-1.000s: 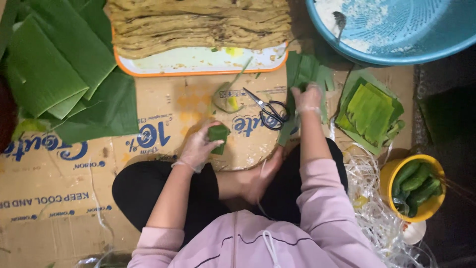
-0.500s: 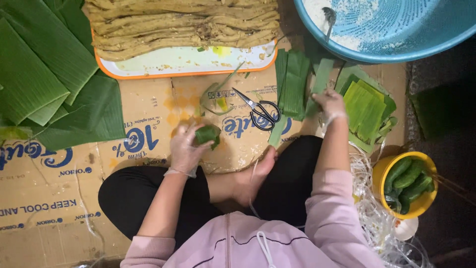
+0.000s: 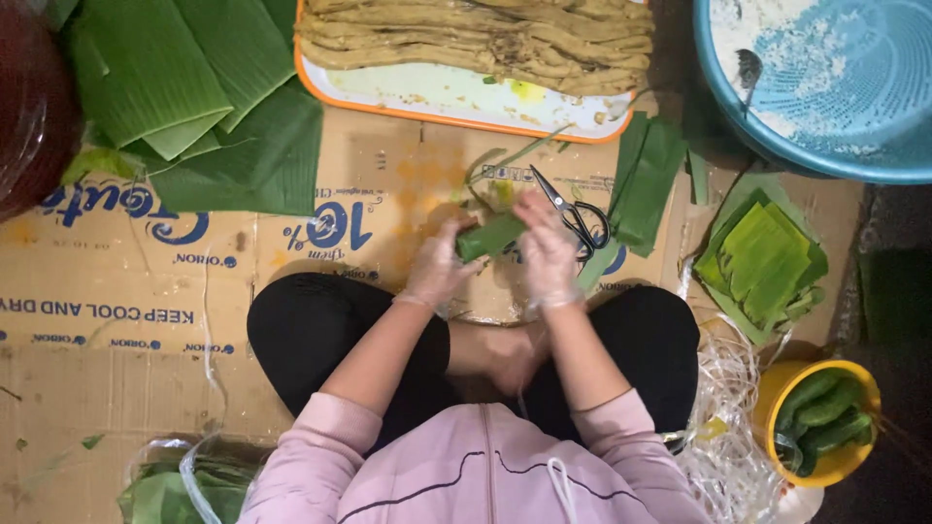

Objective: Wrap traditional cakes using banana leaves and rice flour filling.

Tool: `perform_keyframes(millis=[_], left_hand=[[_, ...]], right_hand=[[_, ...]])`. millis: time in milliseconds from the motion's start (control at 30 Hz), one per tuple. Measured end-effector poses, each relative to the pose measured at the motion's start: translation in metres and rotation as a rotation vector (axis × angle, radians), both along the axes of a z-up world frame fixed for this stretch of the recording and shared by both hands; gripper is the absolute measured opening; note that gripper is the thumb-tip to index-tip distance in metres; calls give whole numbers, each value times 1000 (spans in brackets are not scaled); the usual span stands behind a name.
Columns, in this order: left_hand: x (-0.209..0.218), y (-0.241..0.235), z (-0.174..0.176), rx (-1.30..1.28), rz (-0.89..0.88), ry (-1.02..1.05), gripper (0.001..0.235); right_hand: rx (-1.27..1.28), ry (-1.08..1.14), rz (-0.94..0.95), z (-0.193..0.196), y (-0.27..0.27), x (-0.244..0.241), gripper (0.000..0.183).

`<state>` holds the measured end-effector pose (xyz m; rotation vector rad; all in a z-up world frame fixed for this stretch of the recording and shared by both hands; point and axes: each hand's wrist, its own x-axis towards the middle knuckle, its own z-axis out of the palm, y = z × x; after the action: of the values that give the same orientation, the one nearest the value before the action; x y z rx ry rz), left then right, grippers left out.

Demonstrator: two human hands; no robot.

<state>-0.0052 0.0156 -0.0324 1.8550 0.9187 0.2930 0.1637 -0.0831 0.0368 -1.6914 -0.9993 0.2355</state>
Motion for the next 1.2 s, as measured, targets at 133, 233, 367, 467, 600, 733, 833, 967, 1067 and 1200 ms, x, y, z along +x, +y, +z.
perform_keyframes(millis=[133,233,367,467,600,733,833,967,1067,1200], left_hand=[[4,1,15,11,-35,69,77],[5,-1,-2,46,-51,53,77],[5,-3,-4,14,-47,5,75],[4,-10,-1,83,-8,68,71],[3,-11,-74,-129,-49,-118,67],[4,-13,-86,-1114,61,-536,59],[22,-16,-89,-1955,153,-904,56],[26,-43,-9,-1570,379,-1006,46],[27,-32,70,-395,509,-721,34],[11,-30,63,-276,333,-612,38]], right_hand=[[21,77,115,-5,0,-8,21],[-124,249,-1,51,5,-2,12],[25,73,-48,27,-6,19,27],[-218,-481,-37,46,7,-23,26],[-124,-414,179,-30,-2,-52,42],[-9,-362,197,-15,-2,-63,52],[96,-299,138,-22,2,-68,45],[-1,-272,-80,-6,9,-76,21],[11,-222,-97,-16,10,-78,33],[-43,-201,-129,-8,10,-83,51]])
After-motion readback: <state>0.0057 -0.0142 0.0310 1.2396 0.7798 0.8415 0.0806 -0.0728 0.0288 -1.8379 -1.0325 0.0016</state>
